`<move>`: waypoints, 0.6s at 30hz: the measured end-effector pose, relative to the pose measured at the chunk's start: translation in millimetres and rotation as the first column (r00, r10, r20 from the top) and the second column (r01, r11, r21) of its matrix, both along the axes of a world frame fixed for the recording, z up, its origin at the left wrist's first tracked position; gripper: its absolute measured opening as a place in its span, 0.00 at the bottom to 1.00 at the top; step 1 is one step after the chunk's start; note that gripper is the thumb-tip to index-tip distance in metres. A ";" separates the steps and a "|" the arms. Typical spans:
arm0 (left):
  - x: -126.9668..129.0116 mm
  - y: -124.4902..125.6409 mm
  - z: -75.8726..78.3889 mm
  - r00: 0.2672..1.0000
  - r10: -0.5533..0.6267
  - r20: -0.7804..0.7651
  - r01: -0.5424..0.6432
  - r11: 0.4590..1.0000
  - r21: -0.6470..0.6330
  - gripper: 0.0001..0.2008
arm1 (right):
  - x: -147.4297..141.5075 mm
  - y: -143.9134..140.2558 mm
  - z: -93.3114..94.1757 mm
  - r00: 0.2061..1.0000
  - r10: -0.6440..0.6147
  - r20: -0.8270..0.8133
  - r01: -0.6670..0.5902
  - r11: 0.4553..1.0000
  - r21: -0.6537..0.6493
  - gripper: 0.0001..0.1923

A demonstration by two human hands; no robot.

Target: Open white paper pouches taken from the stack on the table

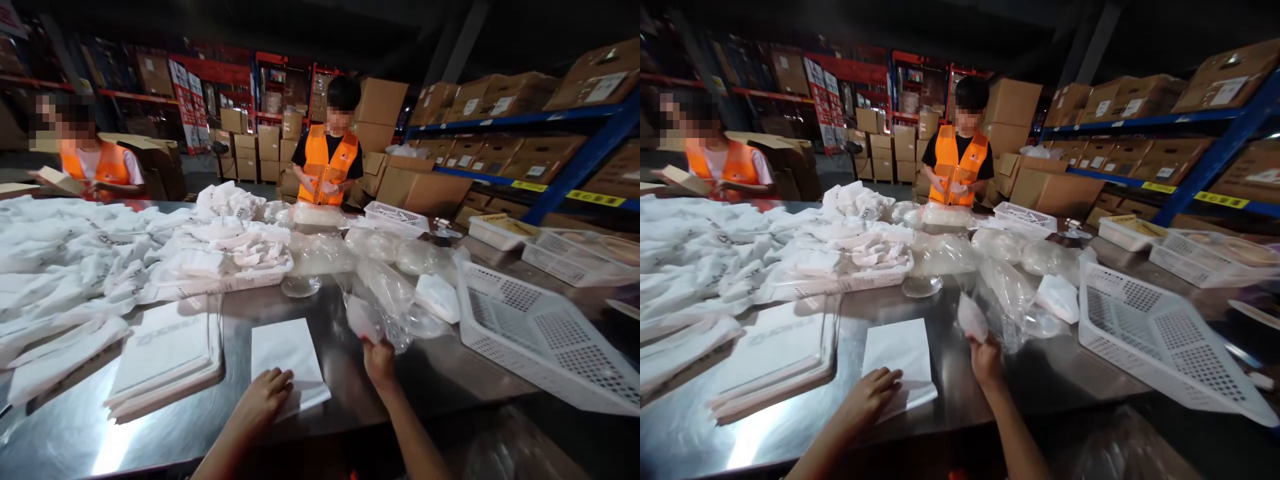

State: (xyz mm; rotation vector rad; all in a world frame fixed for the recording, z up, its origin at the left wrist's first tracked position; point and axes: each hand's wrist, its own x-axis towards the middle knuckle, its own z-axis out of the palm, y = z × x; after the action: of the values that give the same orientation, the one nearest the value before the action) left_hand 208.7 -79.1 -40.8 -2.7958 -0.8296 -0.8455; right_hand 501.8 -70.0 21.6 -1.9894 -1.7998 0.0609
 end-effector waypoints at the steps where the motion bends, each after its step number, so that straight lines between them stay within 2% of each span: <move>1: -0.1 -0.1 0.2 1.000 0.017 0.022 -0.017 1.000 0.009 0.07 | -13.7 -16.9 -4.3 0.994 0.102 -0.044 -0.102 0.995 0.017 0.27; 2: -0.4 0.2 -0.3 0.999 0.033 0.030 -0.033 0.999 0.005 0.08 | -28.3 -33.1 -9.8 0.957 0.267 -0.109 -0.264 0.964 0.041 0.26; 3: -1.4 0.6 -1.2 0.998 0.041 0.037 -0.041 0.999 0.000 0.10 | -42.7 -47.3 -16.1 0.833 0.512 -0.211 -0.509 0.858 0.071 0.24; 4: -2.9 1.1 -2.4 0.998 0.042 0.051 -0.042 0.999 -0.003 0.13 | -55.8 -58.6 -22.6 0.667 0.690 -0.283 -0.696 0.712 0.093 0.24; 5: -5.0 1.5 -3.8 0.997 0.038 0.072 -0.038 0.999 -0.002 0.15 | -66.4 -66.4 -28.7 0.495 0.805 -0.325 -0.824 0.554 0.117 0.24; 6: -7.2 1.6 -5.3 0.996 0.027 0.090 -0.027 1.000 0.003 0.16 | -74.1 -70.7 -33.8 0.378 0.865 -0.331 -0.890 0.438 0.128 0.24; 7: -9.3 1.1 -6.9 0.994 0.020 0.104 -0.021 1.000 0.008 0.17 | -78.6 -72.1 -37.4 0.348 0.890 -0.297 -0.909 0.397 0.125 0.24; 8: -10.8 0.1 -8.9 0.993 0.018 0.116 -0.020 1.000 0.014 0.18 | -80.2 -71.2 -39.4 0.366 0.902 -0.229 -0.908 0.400 0.123 0.24; 10: -11.2 -3.3 -14.0 0.988 0.033 0.152 -0.038 0.999 0.025 0.21 | -77.4 -64.9 -38.4 0.456 0.888 -0.058 -0.873 0.459 0.164 0.22; 11: -10.1 -5.4 -17.0 0.984 0.041 0.173 -0.047 0.998 0.031 0.23 | -74.8 -60.8 -35.9 0.486 0.873 0.031 -0.860 0.472 0.197 0.20; 13: -6.0 -9.5 -22.8 0.976 0.067 0.209 -0.073 0.997 0.020 0.27 | -70.9 -52.9 -28.5 0.508 0.845 0.169 -0.854 0.469 0.223 0.15; 15: -1.8 -12.1 -26.7 0.970 0.108 0.220 -0.106 0.994 -0.018 0.31 | -71.3 -46.9 -19.3 0.473 0.847 0.243 -0.879 0.434 0.197 0.13; 18: 0.8 -11.6 -28.9 0.973 0.139 0.184 -0.133 0.990 -0.043 0.33 | -77.2 -41.6 -3.7 0.333 0.894 0.299 -0.943 0.323 0.083 0.14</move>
State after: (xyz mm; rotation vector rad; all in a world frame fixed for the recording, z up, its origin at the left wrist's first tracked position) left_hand 209.5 -90.6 -69.7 -2.6778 -1.0565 -1.0915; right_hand 424.6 -111.6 17.9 -0.5211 -2.7019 -0.0118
